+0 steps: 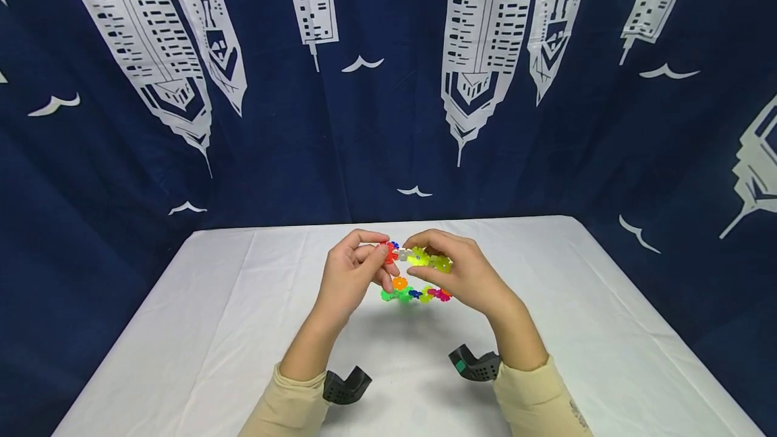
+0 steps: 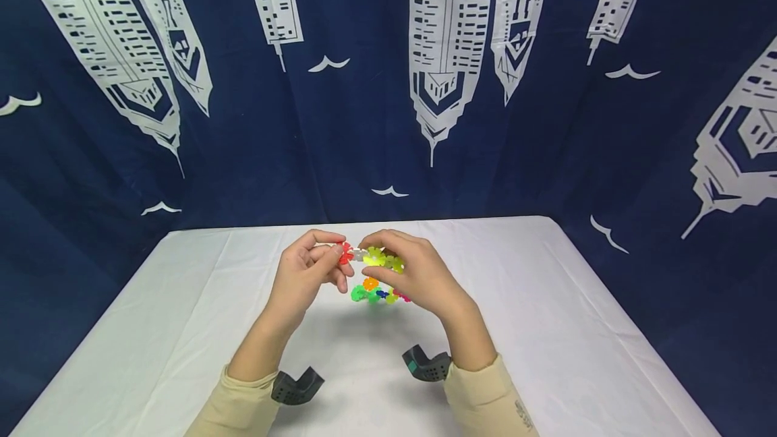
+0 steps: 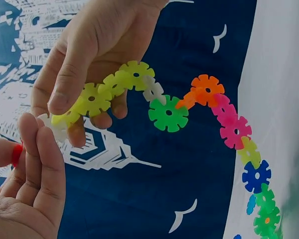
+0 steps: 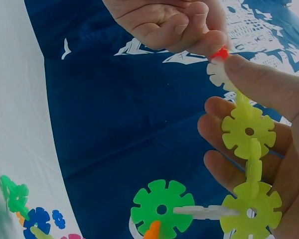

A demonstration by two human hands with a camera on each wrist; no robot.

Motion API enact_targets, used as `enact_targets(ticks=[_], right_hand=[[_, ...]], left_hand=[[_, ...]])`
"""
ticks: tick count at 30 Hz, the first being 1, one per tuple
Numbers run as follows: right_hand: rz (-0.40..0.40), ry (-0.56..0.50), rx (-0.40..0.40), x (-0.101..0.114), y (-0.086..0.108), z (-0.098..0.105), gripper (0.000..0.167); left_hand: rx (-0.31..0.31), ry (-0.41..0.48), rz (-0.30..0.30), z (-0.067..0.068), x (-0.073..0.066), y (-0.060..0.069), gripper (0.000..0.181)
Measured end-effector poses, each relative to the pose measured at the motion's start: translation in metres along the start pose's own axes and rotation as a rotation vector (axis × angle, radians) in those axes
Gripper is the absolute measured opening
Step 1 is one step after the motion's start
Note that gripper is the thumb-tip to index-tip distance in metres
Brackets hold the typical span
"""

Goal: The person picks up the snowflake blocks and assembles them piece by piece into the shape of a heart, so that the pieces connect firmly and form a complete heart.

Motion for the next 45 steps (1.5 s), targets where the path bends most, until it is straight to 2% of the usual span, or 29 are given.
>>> enact_targets(ticks=[5, 8, 11, 15, 17, 21, 25, 29, 36, 41, 45], right_hand=[[0.017, -0.014, -0.018, -0.001, -0.001, 0.004, 0.038], [0.018, -0.06, 0.007, -0.003, 0.0, 0.008, 0.037], [0.002, -0.096, 0.039, -0.004, 0.001, 0.011, 0.036], [-0.004, -0.102, 0.057, -0.005, 0.001, 0.012, 0.034], [0.003, -0.103, 0.06, -0.006, 0.001, 0.012, 0.034], [-0.002, -0.091, 0.047, -0.008, 0.004, 0.012, 0.035], [-0.017, -0.059, 0.029, -0.01, 0.005, 0.015, 0.035], [-0.02, -0.043, 0.011, -0.011, 0.006, 0.018, 0.036], [-0.019, -0.033, 0.002, -0.015, 0.004, 0.02, 0.036], [-0.011, -0.024, -0.009, -0.016, 0.004, 0.02, 0.037], [-0.013, -0.028, -0.009, -0.015, 0.005, 0.019, 0.038]], left_hand=[[-0.023, -0.03, -0.036, 0.008, 0.005, -0.003, 0.021], [-0.059, -0.057, -0.032, 0.012, 0.015, -0.006, 0.017], [-0.063, -0.177, -0.025, 0.012, 0.031, -0.009, 0.015], [0.012, -0.449, -0.009, 0.01, 0.057, -0.011, 0.011], [0.057, -0.533, 0.012, 0.01, 0.071, -0.011, 0.009], [0.133, -0.551, 0.047, 0.009, 0.095, -0.011, 0.009], [0.199, -0.561, 0.097, 0.009, 0.117, -0.013, 0.019], [0.251, -0.619, 0.145, 0.007, 0.136, -0.019, 0.028], [0.303, -0.75, 0.182, 0.007, 0.156, -0.026, 0.036], [0.341, -0.841, 0.174, 0.009, 0.16, -0.027, 0.042], [0.365, -0.883, 0.161, 0.01, 0.161, -0.026, 0.038]])
Point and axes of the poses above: each hand's wrist, its own y-axis away from the middle knuckle, its own z-axis out of the back of the hand, x = y × z, the point moved 2 cm from there along -y, towards the middle knuckle, and after that the axes turned 12 degrees about -z, right-handed, at the moved point
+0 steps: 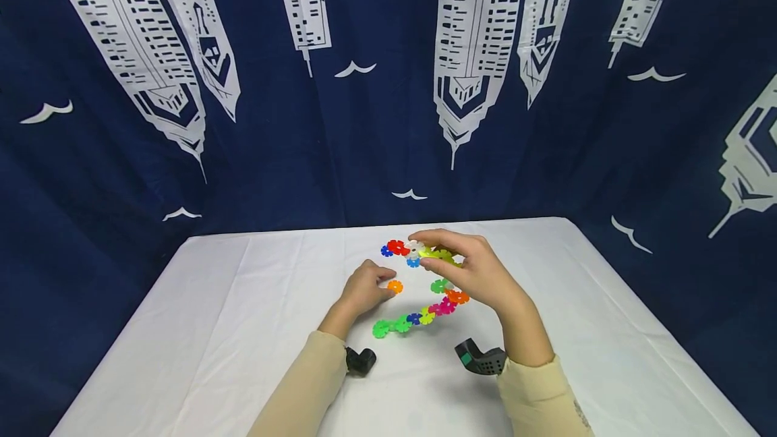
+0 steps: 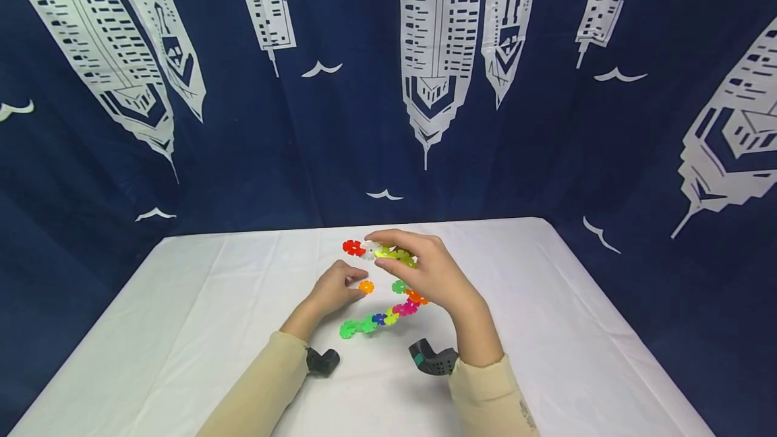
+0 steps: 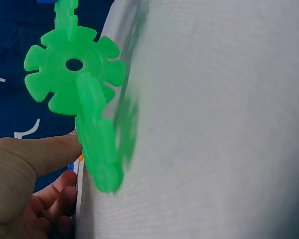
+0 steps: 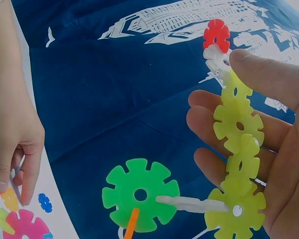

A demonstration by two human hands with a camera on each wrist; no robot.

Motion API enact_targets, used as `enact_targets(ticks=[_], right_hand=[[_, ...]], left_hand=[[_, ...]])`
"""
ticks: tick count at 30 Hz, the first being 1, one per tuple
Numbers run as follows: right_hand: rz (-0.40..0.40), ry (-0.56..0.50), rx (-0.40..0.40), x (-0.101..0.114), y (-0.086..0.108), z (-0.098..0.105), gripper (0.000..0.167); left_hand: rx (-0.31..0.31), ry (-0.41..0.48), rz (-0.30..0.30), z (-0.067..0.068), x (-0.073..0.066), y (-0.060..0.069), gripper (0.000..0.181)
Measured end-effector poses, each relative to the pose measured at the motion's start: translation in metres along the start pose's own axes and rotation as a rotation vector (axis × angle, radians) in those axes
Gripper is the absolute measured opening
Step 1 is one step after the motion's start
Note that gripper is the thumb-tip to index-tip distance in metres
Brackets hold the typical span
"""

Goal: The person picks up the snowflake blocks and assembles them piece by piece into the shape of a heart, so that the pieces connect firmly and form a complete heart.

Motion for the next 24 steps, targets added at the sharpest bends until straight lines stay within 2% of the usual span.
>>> enact_targets(ticks=[7, 16, 20, 24], right_hand=[[-0.017, -0.001, 0.011, 0.0, -0.001, 0.0, 0.038], [-0.041, 0.006, 0.027, -0.002, -0.001, -0.003, 0.037], [-0.037, 0.014, 0.025, -0.003, -0.002, -0.003, 0.037], [-0.043, 0.022, 0.03, -0.002, -0.002, -0.004, 0.037]], left_hand=[[0.002, -0.005, 0.01, -0.001, 0.001, 0.0, 0.024], [-0.036, -0.007, -0.001, 0.0, 0.002, 0.01, 0.025], [-0.074, 0.054, -0.016, 0.003, 0.006, 0.018, 0.025], [-0.111, 0.169, 0.01, 0.006, 0.012, 0.026, 0.02]])
Point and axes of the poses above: each hand's wrist, its own y-axis away from the middle knuckle, its own z-axis out of the back of the hand, x = y × z, the point moved 2 cm from there along -y, towards the middle knuckle, and after that the axes turned 12 degrees about -z, right-handed, at the moved point
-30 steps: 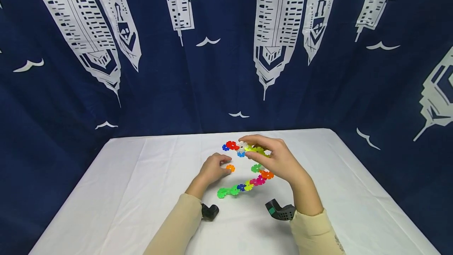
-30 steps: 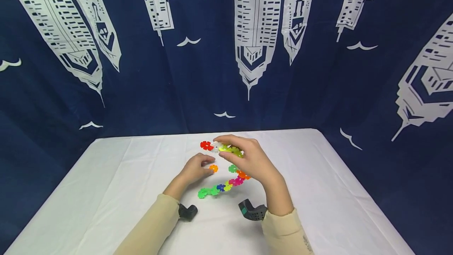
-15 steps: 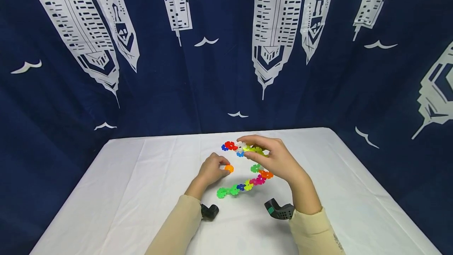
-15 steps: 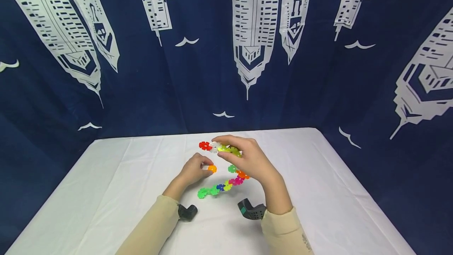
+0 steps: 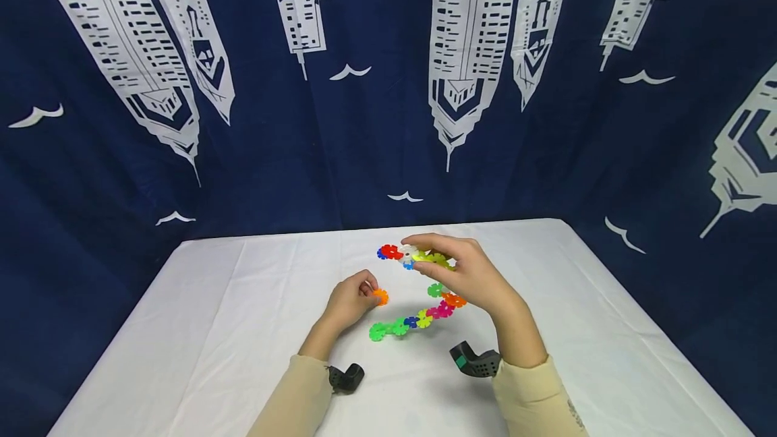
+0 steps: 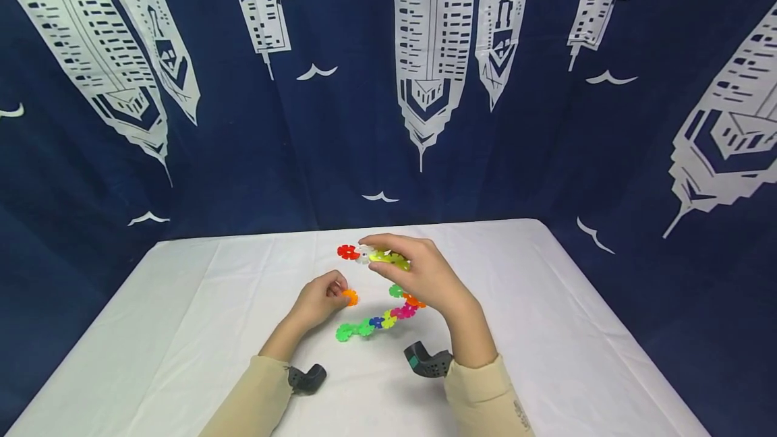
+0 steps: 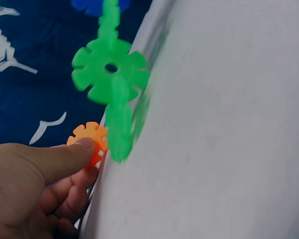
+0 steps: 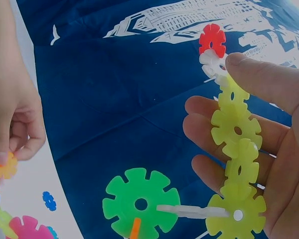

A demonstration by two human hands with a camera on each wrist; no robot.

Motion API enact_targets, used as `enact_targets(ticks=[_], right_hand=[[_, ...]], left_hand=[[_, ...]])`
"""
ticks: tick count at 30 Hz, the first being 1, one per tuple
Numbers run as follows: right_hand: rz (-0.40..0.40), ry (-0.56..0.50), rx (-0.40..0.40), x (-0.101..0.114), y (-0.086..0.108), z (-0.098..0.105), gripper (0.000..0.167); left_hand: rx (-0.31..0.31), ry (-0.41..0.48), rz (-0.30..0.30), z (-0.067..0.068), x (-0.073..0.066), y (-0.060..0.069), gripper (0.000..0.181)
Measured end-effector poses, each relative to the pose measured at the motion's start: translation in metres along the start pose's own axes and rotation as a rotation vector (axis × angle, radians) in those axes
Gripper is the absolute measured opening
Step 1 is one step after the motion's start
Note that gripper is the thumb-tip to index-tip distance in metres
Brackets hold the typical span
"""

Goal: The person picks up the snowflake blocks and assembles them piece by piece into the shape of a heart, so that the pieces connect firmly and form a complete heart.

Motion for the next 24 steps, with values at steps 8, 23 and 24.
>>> enact_targets(ticks=[8, 23, 24], right_hand=[[-0.002, 0.015, 0.002, 0.002, 0.0, -0.004, 0.035], [-0.028, 0.034, 0.02, 0.007, -0.003, -0.01, 0.029], [-0.029, 0.032, 0.021, 0.007, -0.004, -0.01, 0.028]], left_hand=[[-0.079, 0.228, 0.071, 0.005, 0.008, 0.005, 0.015], [-0.168, 0.516, -0.02, 0.045, -0.048, 0.006, 0.012], [-0.179, 0.516, -0.041, 0.049, -0.053, 0.006, 0.012]])
Point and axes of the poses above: each hand's wrist, its own y-axis away from the middle knuckle, its own z-axis out of the back of the hand, x = y × z, the point moved 2 cm from there along -y, towards the middle knuckle, and after that the axes turned 12 degrees about -z, right-handed, at the moved point
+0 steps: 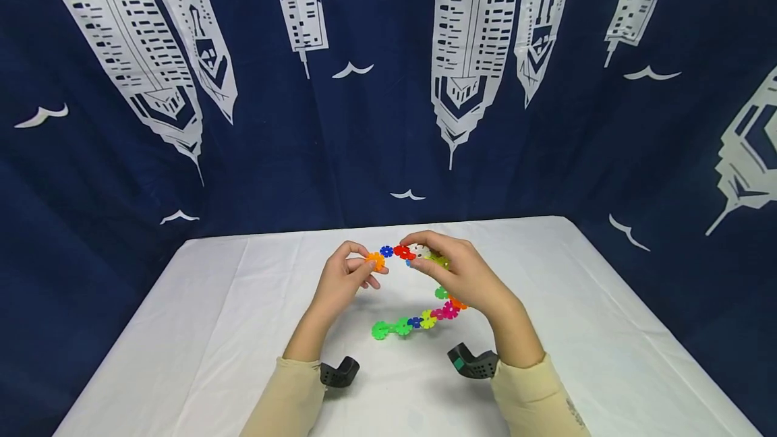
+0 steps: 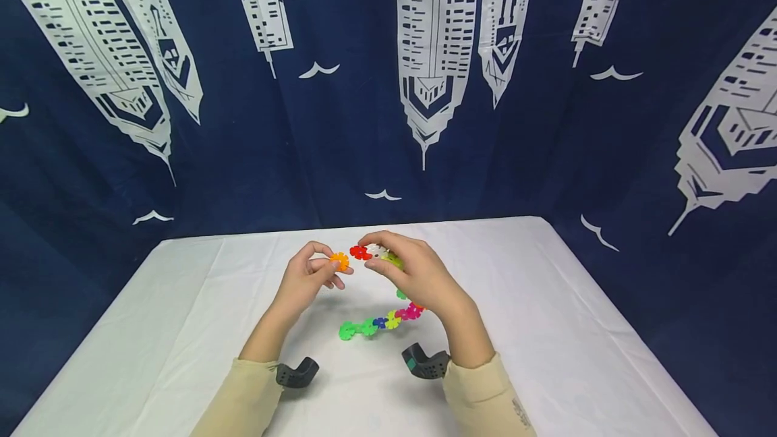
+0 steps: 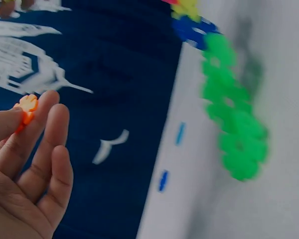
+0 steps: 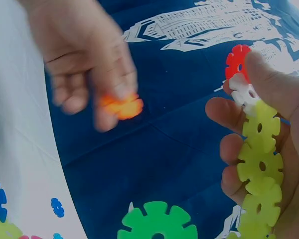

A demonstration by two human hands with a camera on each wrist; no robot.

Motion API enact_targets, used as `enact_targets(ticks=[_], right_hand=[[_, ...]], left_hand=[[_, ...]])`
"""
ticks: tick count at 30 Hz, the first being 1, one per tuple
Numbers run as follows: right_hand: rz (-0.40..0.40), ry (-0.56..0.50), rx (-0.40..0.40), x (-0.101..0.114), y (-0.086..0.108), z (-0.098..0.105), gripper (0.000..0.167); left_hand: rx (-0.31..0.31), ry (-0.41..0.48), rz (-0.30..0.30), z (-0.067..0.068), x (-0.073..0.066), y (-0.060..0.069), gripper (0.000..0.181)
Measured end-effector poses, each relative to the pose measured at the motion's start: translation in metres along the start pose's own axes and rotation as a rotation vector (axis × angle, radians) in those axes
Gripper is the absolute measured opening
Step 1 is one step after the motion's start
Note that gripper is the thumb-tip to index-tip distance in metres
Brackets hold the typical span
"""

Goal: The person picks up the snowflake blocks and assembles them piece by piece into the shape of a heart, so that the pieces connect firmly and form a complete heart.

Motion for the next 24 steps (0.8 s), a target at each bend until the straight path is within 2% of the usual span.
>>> enact_targets(ticks=[6, 12, 18, 24], right_hand=[[0.011, 0.006, -0.006, 0.003, 0.0, -0.003, 0.027], [0.005, 0.012, -0.012, 0.003, 0.0, -0.004, 0.025], [0.002, 0.01, -0.029, 0.003, 0.001, -0.003, 0.026], [0.007, 0.013, -0.04, 0.003, 0.001, -0.002, 0.028]], left_hand=[[-0.038, 0.03, -0.131, 0.002, -0.031, 0.003, 0.013], [-0.021, 0.046, -0.24, -0.002, -0.051, 0.009, 0.017], [-0.023, -0.04, -0.338, -0.005, -0.062, 0.013, 0.018], [-0.02, -0.124, -0.434, -0.006, -0.064, 0.015, 0.016]])
Point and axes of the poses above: each hand's wrist, its own y-axis away from the middle knuckle, its own z-axis out of the back of the hand, x = y × z, the point moved 2 cm from there along -y, towards the middle knuckle, and after that the axes turned 12 degrees about -z, right-handed, at the moved point
